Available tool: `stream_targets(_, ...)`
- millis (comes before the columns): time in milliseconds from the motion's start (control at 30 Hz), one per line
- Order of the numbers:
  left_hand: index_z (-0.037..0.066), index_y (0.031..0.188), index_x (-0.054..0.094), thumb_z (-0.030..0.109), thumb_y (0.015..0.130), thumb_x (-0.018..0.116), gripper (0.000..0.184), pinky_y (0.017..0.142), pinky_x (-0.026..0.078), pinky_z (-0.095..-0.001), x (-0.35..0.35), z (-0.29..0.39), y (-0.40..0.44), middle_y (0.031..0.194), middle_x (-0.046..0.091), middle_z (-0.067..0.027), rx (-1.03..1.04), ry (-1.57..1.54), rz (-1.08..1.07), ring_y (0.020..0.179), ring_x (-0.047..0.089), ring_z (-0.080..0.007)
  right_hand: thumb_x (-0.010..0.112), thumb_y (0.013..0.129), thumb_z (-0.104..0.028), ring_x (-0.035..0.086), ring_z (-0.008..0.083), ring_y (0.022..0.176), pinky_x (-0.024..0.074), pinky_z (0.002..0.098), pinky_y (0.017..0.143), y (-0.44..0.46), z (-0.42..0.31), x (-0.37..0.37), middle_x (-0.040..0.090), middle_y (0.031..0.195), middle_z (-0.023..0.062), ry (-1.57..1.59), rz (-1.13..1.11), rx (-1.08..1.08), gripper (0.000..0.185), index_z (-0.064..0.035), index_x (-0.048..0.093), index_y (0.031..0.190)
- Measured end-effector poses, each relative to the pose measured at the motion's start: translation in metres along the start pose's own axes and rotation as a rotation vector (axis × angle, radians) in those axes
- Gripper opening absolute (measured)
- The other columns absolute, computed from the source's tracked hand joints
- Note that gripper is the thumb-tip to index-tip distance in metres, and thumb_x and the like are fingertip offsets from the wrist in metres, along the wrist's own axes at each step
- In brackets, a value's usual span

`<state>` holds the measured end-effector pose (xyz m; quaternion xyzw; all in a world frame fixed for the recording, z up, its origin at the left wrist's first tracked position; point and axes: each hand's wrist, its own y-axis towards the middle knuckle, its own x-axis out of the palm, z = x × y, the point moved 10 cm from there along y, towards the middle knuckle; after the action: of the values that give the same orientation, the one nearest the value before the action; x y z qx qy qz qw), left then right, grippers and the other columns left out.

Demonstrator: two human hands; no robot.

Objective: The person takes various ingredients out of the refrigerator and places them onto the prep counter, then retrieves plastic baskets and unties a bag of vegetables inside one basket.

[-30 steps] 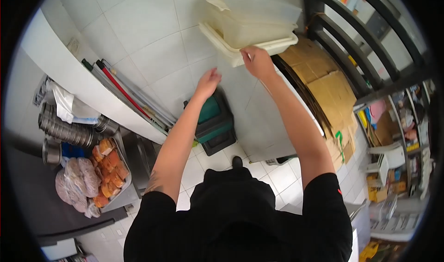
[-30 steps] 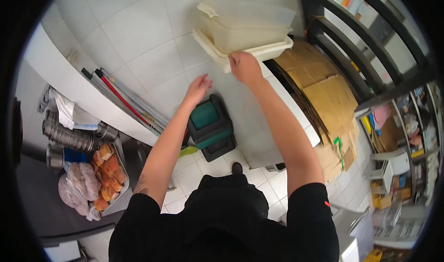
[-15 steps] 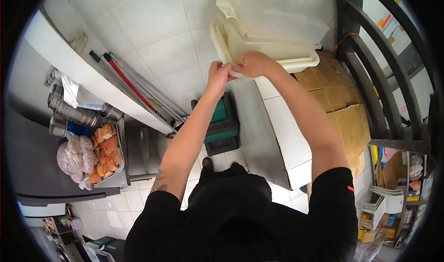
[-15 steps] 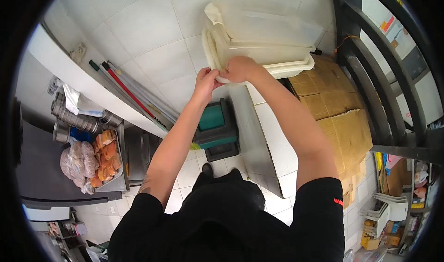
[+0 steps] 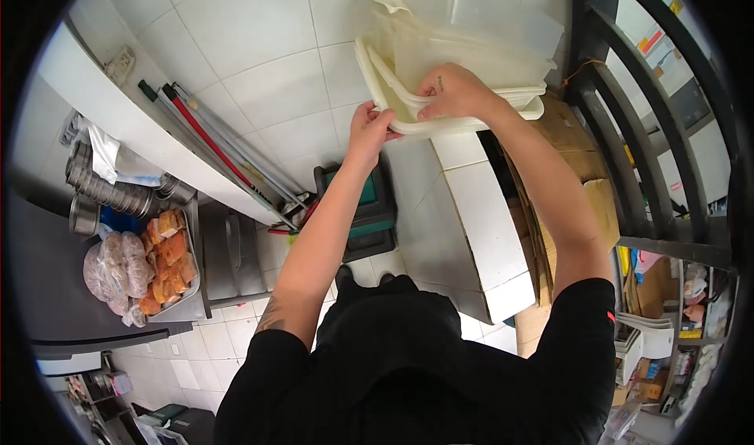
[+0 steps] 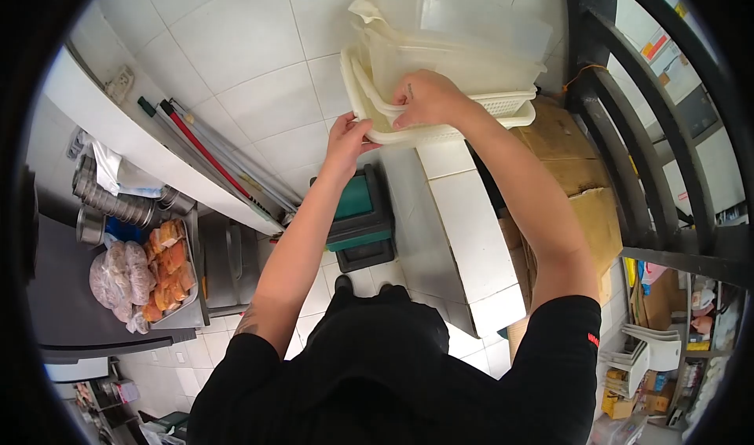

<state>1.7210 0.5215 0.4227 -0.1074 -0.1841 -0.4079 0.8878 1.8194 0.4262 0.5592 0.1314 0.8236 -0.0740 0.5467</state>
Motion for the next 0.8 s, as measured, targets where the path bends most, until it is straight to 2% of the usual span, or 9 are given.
stream_targets(33, -0.008, 0.124, 0.049, 0.015, 0.091, 0.066, 0.044, 0.077, 0.061, -0.0361, 0.003, 0.002, 0.0, 0.106, 0.064, -0.0144, -0.001, -0.003, -0.002, 0.091, 0.069, -0.023, 0.089, 0.062, -0.025, 0.068, 0.0312, 0.081, 0.0523, 0.0408, 0.072, -0.002, -0.001, -0.002, 0.072, 0.083, 0.0137, -0.039, 0.06, -0.02, 0.04, -0.0072, 0.076, 0.096)
stream_targets(133, -0.008, 0.118, 0.051, 0.017, 0.089, 0.067, 0.041, 0.071, 0.059, -0.034, -0.001, 0.004, 0.007, 0.1, 0.065, -0.0138, -0.05, 0.138, 0.084, 0.089, 0.068, -0.0213, 0.088, 0.066, -0.025, 0.067, 0.0322, 0.086, 0.0519, 0.0423, 0.074, -0.021, -0.015, -0.002, 0.071, 0.082, 0.0122, -0.257, 0.173, -0.065, 0.039, -0.0089, 0.075, 0.099)
stream_targets(200, -0.006, 0.113, 0.053, 0.019, 0.089, 0.068, 0.037, 0.068, 0.056, -0.0323, -0.003, -0.001, 0.015, 0.094, 0.065, -0.0116, -0.039, 0.212, 0.043, 0.084, 0.066, -0.018, 0.085, 0.07, -0.023, 0.066, 0.0343, 0.089, 0.0516, 0.0441, 0.076, -0.025, -0.014, -0.007, 0.071, 0.084, 0.0128, -0.244, 0.184, -0.018, 0.035, -0.0086, 0.074, 0.099)
stream_targets(267, -0.004, 0.111, 0.054, 0.021, 0.091, 0.068, 0.035, 0.069, 0.054, -0.0314, -0.006, -0.004, 0.02, 0.091, 0.065, -0.0098, 0.004, 0.202, 0.046, 0.081, 0.065, -0.0166, 0.082, 0.074, -0.018, 0.065, 0.0374, 0.089, 0.0507, 0.0455, 0.075, -0.037, -0.017, -0.033, 0.07, 0.087, 0.015, -0.145, 0.393, -0.051, 0.026, -0.0071, 0.073, 0.095)
stream_targets(333, -0.002, 0.109, 0.056, 0.024, 0.093, 0.068, 0.032, 0.069, 0.052, -0.0305, -0.004, -0.003, 0.017, 0.089, 0.065, -0.008, 0.041, 0.192, 0.043, 0.078, 0.063, -0.0152, 0.08, 0.075, -0.016, 0.064, 0.0385, 0.089, 0.0502, 0.0463, 0.075, -0.035, -0.017, -0.04, 0.07, 0.087, 0.0162, -0.054, 0.4, -0.061, 0.025, -0.0062, 0.072, 0.096)
stream_targets(467, 0.005, 0.107, 0.055, 0.032, 0.1, 0.061, 0.029, 0.08, 0.05, -0.031, 0.001, -0.015, 0.009, 0.094, 0.064, -0.004, -0.074, -0.075, -0.004, 0.081, 0.061, -0.0136, 0.077, 0.078, -0.011, 0.064, 0.0407, 0.088, 0.0485, 0.048, 0.08, -0.046, -0.027, -0.025, 0.069, 0.087, 0.0195, -0.043, 0.534, -0.158, 0.025, -0.0037, 0.07, 0.101)
stream_targets(500, 0.007, 0.107, 0.055, 0.034, 0.103, 0.058, 0.027, 0.084, 0.049, -0.0314, -0.001, -0.021, 0.01, 0.096, 0.063, -0.0031, -0.091, -0.167, -0.032, 0.084, 0.06, -0.0134, 0.078, 0.08, -0.016, 0.064, 0.0397, 0.09, 0.0496, 0.0463, 0.08, -0.043, -0.02, -0.013, 0.069, 0.093, 0.0192, 0.033, 0.476, -0.089, 0.027, 0.0002, 0.067, 0.099)
stream_targets(700, 0.004, 0.116, 0.054, 0.028, 0.104, 0.055, 0.026, 0.09, 0.048, -0.0334, -0.008, -0.029, 0.007, 0.104, 0.063, -0.0035, -0.056, -0.239, -0.107, 0.095, 0.06, -0.014, 0.084, 0.075, -0.024, 0.063, 0.0361, 0.098, 0.0432, 0.0423, 0.094, -0.074, -0.044, 0.038, 0.07, 0.099, 0.0131, 0.01, 0.623, -0.184, 0.036, -0.0007, 0.07, 0.1)
stream_targets(800, 0.002, 0.121, 0.054, 0.025, 0.104, 0.056, 0.029, 0.092, 0.048, -0.0342, -0.01, -0.033, 0.003, 0.106, 0.064, -0.004, -0.005, -0.275, -0.159, 0.095, 0.061, -0.0149, 0.086, 0.072, -0.024, 0.063, 0.0342, 0.098, 0.0422, 0.0416, 0.093, -0.068, -0.031, 0.051, 0.07, 0.098, 0.0132, 0.105, 0.532, -0.092, 0.038, -0.0019, 0.071, 0.098)
